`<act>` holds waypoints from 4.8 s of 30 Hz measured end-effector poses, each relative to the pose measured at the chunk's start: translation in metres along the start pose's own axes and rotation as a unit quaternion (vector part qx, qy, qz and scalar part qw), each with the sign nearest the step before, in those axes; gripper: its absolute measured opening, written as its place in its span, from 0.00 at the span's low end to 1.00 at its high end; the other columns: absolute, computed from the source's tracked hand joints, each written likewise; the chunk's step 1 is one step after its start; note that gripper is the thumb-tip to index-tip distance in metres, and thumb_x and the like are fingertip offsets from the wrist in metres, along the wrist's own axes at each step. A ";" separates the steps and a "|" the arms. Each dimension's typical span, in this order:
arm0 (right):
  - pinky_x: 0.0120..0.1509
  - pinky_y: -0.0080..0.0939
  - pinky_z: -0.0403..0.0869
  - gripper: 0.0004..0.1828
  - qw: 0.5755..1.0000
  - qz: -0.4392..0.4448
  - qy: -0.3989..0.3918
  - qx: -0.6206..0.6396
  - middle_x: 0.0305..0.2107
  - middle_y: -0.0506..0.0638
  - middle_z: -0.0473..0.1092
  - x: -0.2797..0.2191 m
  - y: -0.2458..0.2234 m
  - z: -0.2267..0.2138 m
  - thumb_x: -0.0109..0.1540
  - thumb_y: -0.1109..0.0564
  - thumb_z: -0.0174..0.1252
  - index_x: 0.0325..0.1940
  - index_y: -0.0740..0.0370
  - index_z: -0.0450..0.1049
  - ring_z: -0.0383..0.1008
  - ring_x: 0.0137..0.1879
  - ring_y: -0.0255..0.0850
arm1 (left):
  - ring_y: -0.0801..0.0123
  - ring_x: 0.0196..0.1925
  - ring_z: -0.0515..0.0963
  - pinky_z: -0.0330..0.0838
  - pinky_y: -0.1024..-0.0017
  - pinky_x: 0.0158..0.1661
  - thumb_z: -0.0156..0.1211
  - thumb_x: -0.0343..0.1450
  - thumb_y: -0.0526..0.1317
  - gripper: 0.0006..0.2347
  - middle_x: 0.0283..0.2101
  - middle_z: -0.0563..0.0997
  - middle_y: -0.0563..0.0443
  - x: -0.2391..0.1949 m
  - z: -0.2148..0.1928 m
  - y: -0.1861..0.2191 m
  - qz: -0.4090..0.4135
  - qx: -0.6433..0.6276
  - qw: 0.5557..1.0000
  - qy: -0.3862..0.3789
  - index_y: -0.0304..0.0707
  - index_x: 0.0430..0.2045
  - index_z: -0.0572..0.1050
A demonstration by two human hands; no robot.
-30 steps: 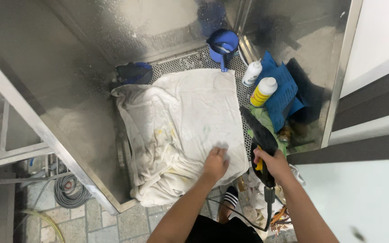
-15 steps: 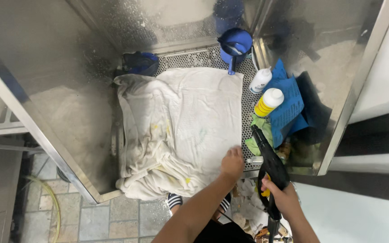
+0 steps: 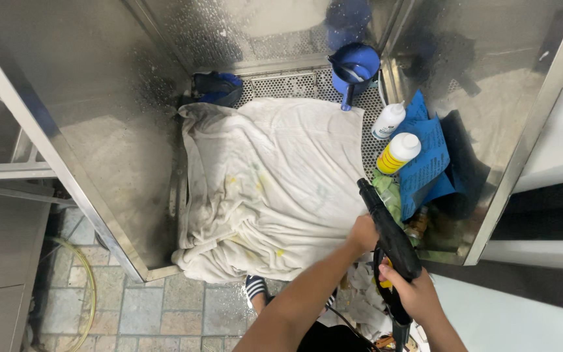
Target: The person washes a white cloth in a stainless steel sink, then moves it to a perforated metal tray. They unfold and spread the cloth, then use a handheld pressure washer to spray and clean the fabric repeatedly, focusing on stained areas.
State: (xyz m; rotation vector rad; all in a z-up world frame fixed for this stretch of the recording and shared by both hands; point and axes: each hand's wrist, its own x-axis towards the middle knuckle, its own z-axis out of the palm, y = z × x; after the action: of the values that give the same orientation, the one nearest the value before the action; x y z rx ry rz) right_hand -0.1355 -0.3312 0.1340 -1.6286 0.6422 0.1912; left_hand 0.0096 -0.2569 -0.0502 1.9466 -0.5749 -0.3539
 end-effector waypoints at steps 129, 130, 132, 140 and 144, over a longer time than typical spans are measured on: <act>0.24 0.42 0.67 0.21 0.995 0.055 0.049 -0.073 0.11 0.50 0.68 -0.063 -0.060 0.255 0.57 0.48 0.66 0.19 0.68 0.73 0.67 0.17 0.39 | 0.55 0.80 0.41 0.41 0.35 0.69 0.45 0.74 0.38 0.29 0.80 0.45 0.60 -0.166 -0.305 -0.035 -0.010 0.389 0.887 -0.247 0.54 0.74 0.51; 0.24 0.42 0.67 0.20 0.995 0.046 0.054 -0.067 0.11 0.50 0.68 -0.063 -0.063 0.255 0.57 0.49 0.65 0.19 0.67 0.73 0.67 0.17 0.39 | 0.55 0.80 0.40 0.40 0.34 0.69 0.45 0.74 0.38 0.29 0.80 0.44 0.61 -0.166 -0.305 -0.034 -0.023 0.384 0.886 -0.261 0.54 0.74 0.50; 0.24 0.42 0.68 0.20 0.996 0.041 0.053 -0.059 0.12 0.50 0.68 -0.062 -0.068 0.256 0.57 0.50 0.65 0.19 0.68 0.72 0.67 0.17 0.39 | 0.57 0.80 0.38 0.38 0.37 0.70 0.45 0.74 0.39 0.30 0.80 0.41 0.61 -0.164 -0.305 -0.031 -0.030 0.395 0.875 -0.277 0.55 0.75 0.47; 0.26 0.42 0.70 0.21 0.993 0.064 0.051 -0.080 0.12 0.53 0.68 -0.049 -0.086 0.252 0.58 0.50 0.65 0.19 0.70 0.73 0.69 0.17 0.41 | 0.58 0.80 0.35 0.36 0.39 0.70 0.49 0.74 0.40 0.32 0.80 0.37 0.62 -0.161 -0.308 -0.022 -0.056 0.401 0.862 -0.306 0.56 0.75 0.44; 0.26 0.42 0.68 0.20 0.995 0.054 0.036 -0.074 0.12 0.51 0.68 -0.039 -0.087 0.248 0.58 0.51 0.64 0.21 0.69 0.73 0.68 0.18 0.40 | 0.59 0.81 0.35 0.36 0.38 0.70 0.51 0.74 0.43 0.32 0.80 0.38 0.61 -0.160 -0.306 -0.019 -0.066 0.396 0.865 -0.301 0.56 0.75 0.45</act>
State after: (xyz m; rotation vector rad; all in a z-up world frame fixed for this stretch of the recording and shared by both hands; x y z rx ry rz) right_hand -0.0640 -0.0801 0.1841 -1.7504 0.7876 0.2659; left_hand 0.0274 0.0697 0.0622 2.6796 -1.1232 -0.9492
